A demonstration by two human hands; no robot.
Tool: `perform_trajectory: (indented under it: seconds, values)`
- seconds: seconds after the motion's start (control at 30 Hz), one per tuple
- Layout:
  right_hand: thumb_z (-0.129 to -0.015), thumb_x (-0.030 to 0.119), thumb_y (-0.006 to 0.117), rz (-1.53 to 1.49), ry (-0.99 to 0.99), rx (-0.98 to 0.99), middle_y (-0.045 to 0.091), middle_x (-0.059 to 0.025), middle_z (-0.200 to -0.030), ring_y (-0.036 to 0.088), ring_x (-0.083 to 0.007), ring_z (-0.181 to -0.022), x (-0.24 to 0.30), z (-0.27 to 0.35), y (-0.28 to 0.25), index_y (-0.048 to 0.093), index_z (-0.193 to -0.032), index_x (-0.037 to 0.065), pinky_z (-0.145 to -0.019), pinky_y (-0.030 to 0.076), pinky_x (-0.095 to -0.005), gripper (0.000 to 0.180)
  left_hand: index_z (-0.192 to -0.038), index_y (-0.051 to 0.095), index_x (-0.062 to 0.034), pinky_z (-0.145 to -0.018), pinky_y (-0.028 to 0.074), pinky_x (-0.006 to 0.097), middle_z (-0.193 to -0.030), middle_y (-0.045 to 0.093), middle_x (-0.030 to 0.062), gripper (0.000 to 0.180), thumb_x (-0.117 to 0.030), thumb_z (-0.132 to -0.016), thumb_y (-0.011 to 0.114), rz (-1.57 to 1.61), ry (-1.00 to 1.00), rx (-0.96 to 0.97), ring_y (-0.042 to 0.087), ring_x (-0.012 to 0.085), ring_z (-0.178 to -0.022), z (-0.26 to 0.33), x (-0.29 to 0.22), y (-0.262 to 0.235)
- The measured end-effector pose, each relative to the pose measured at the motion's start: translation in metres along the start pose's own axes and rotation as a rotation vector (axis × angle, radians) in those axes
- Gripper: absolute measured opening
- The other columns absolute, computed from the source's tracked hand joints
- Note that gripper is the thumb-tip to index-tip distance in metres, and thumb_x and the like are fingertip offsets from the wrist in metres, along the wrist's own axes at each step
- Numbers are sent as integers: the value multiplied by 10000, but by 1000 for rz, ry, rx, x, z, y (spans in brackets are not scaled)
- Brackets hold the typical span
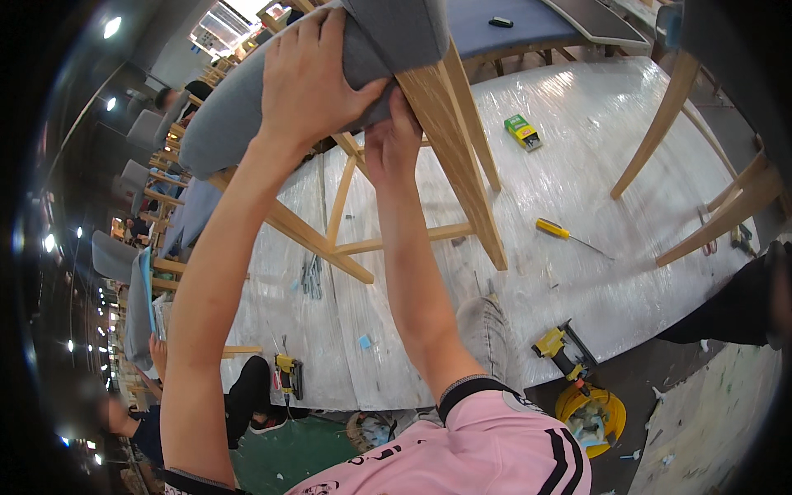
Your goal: The person stretches and secures gray fabric over a wooden chair frame, using a staple gun to attach the fabric to the underside. They repeatedly adjust the fabric, pull it taut, and staple it in place while working in a workshop with other chairs and tools visible.
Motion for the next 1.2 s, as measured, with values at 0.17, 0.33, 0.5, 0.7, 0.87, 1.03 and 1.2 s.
perform_trajectory:
  seconds: [0.17,0.33,0.5,0.7,0.87,1.03,1.2]
  values:
    - [-1091,225,508,62,16,-56,499,-55,-1528,497,-195,-1400,4,-12,16,450,-1498,111,-1168,415,-404,427,-1337,497,90,-999,436,497,-1207,577,265,902,-401,-669,851,123,-89,160,547,426,-1152,-14,3,-4]
    - [-1079,183,488,74,85,-35,542,-72,-1488,529,-207,-1376,-2,-47,-4,484,-1477,90,-1136,457,-392,408,-1280,610,30,-1054,422,487,-1318,588,239,766,-422,-709,851,116,-121,188,550,397,-1237,-15,-2,-8]
    - [-1081,277,489,-2,223,198,632,-15,-1316,610,-183,-1199,-7,-59,-44,564,-1368,126,-1038,492,-386,333,-1298,598,-25,-947,469,461,-1205,624,120,899,-516,-604,888,24,-85,5,605,331,-1080,-17,-9,15]
    - [-1042,272,627,643,836,40,683,-91,-1194,679,-219,-1073,76,135,-161,608,-1289,40,-950,554,-402,339,-1331,594,-33,-1014,445,453,-1296,617,121,851,-483,-667,878,-43,-78,40,588,331,-1156,-12,11,34]
    - [-979,237,698,518,398,-1043,576,-189,-1365,531,-337,-1331,283,387,-279,532,-1347,-17,-1130,454,-468,478,-1354,569,-20,-1072,413,466,-1333,592,150,829,-442,-708,872,0,-125,97,551,341,-1228,-29,15,38]
    - [-916,248,756,613,-1,-1425,519,-207,-1428,521,-341,-1324,347,486,-351,471,-1388,-51,-1140,432,-452,627,-1375,543,-9,-1085,409,470,-1339,580,155,829,-417,-729,865,32,-96,78,534,343,-1254,-32,22,50]
    - [-862,307,825,467,-197,-1544,616,-150,-1175,637,-297,-1083,348,442,-388,567,-1236,78,-996,542,-470,509,-1370,546,-3,-1084,410,470,-1342,577,159,822,-402,-729,869,45,-85,85,530,347,-1259,-39,14,46]
Point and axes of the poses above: each hand's wrist, its own z-axis away from the middle knuckle, its own y-axis out of the palm, x = y × z, the point moved 1 cm from there along -z, towards the middle knuckle
